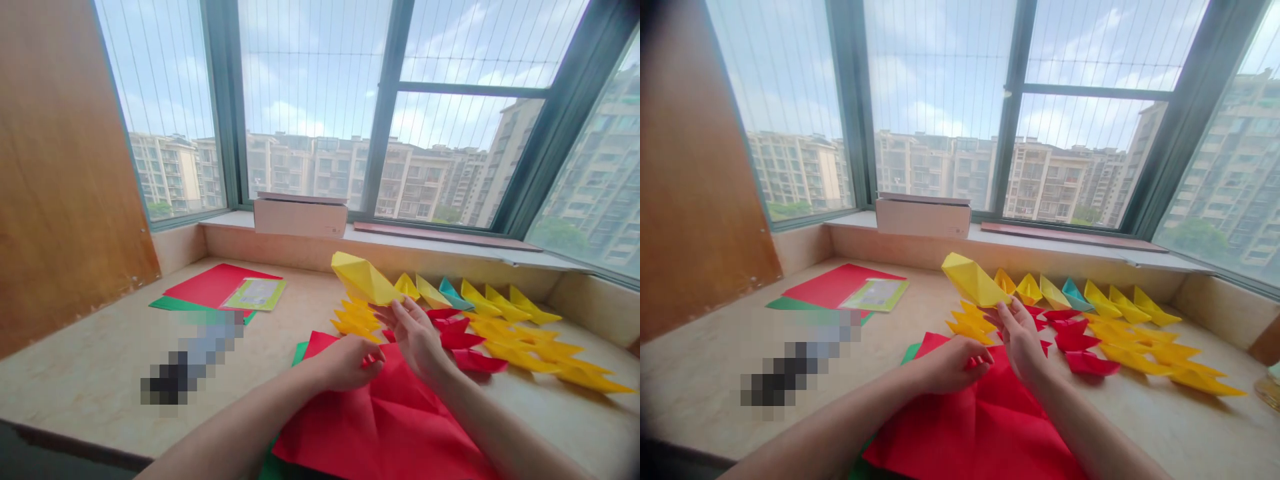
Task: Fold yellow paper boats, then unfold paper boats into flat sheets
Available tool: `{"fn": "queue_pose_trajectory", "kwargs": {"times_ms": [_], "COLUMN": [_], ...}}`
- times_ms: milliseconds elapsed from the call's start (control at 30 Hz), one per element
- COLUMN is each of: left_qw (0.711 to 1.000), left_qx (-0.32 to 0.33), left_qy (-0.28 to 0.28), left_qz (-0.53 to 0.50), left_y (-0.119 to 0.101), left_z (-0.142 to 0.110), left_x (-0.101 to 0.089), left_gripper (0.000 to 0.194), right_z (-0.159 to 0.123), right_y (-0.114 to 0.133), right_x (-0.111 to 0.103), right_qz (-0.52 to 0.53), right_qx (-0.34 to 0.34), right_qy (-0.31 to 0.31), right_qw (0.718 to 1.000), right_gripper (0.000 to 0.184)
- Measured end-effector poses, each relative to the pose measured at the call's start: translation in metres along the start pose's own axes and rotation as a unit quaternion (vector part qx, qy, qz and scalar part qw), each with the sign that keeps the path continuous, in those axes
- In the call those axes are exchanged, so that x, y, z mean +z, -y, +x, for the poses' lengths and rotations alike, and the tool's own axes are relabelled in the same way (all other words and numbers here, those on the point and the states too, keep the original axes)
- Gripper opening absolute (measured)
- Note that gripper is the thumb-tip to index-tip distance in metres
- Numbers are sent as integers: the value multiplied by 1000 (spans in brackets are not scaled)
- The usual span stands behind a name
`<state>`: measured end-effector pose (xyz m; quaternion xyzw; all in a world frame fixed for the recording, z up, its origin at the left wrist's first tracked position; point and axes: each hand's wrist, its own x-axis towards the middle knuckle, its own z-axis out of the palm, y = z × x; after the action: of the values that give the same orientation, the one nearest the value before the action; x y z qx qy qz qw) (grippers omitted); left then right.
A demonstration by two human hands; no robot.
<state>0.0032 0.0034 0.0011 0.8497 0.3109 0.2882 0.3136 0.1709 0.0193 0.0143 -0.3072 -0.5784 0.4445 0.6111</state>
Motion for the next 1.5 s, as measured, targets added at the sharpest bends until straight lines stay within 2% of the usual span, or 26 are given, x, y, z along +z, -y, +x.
{"fn": "queue_pose_trajectory", "kwargs": {"times_ms": [67, 133, 200, 267, 367, 433, 500, 600, 700, 833, 1033, 1100, 1167, 1233, 1300, 1400, 1500], "left_qw": [994, 978, 947, 916, 872, 848, 834, 832, 842, 854, 841, 845, 858, 874, 889, 903, 898], "left_qx": [-33, -28, -11, 4, 8, -3, -24, -60, -74, -81, -84, -81, -66, -46, -38, -50, -48], "left_qy": [-54, -62, -60, -83, -156, -210, -235, -225, -202, -156, -148, -148, -152, -149, -131, -89, -82], "left_qz": [-91, -199, -316, -392, -463, -486, -499, -504, -495, -490, -514, -508, -487, -461, -438, -417, -430], "left_y": [7, 11, 12, 12, 12, 12, 9, 4, -1, -3, -3, -1, 1, 2, 2, 0, -2], "left_z": [2, 1, -4, -8, -11, -11, -11, -12, -14, -15, -14, -12, -11, -11, -11, -14, -16], "left_x": [2, 1, -1, -2, 1, 3, 3, 2, 3, 6, 9, 10, 11, 11, 11, 10, 11], "left_gripper": [26, 34, 42, 57, 74, 73, 66, 56, 55, 54, 51, 50, 52, 59, 69, 81, 86], "right_z": [-25, -42, -49, -50, -49, -49, -52, -56, -59, -62, -66, -67, -67, -66, -65, -64, -65], "right_y": [-2, -6, -12, -17, -21, -23, -24, -21, -12, -2, -5, -9, -13, -15, -14, -8, -5], "right_x": [-2, -8, -16, -24, -33, -37, -40, -40, -35, -27, -18, -18, -21, -26, -32, -38, -38], "right_qz": [81, 110, 99, 74, 58, 38, -13, -137, -225, -212, -120, -131, -194, -286, -379, -498, -583], "right_qx": [62, 99, 121, 130, 119, 112, 109, 82, 42, 47, 83, 69, 9, -88, -182, -259, -289], "right_qy": [34, 47, 43, 34, 29, 41, 65, 93, 119, 146, 97, 75, 46, 32, 44, 62, 44], "right_qw": [994, 988, 987, 988, 991, 992, 992, 983, 966, 965, 985, 986, 980, 954, 906, 825, 758], "right_gripper": [31, 34, 37, 38, 31, 25, 25, 36, 45, 46, 43, 43, 36, 21, 7, 17, 25]}}
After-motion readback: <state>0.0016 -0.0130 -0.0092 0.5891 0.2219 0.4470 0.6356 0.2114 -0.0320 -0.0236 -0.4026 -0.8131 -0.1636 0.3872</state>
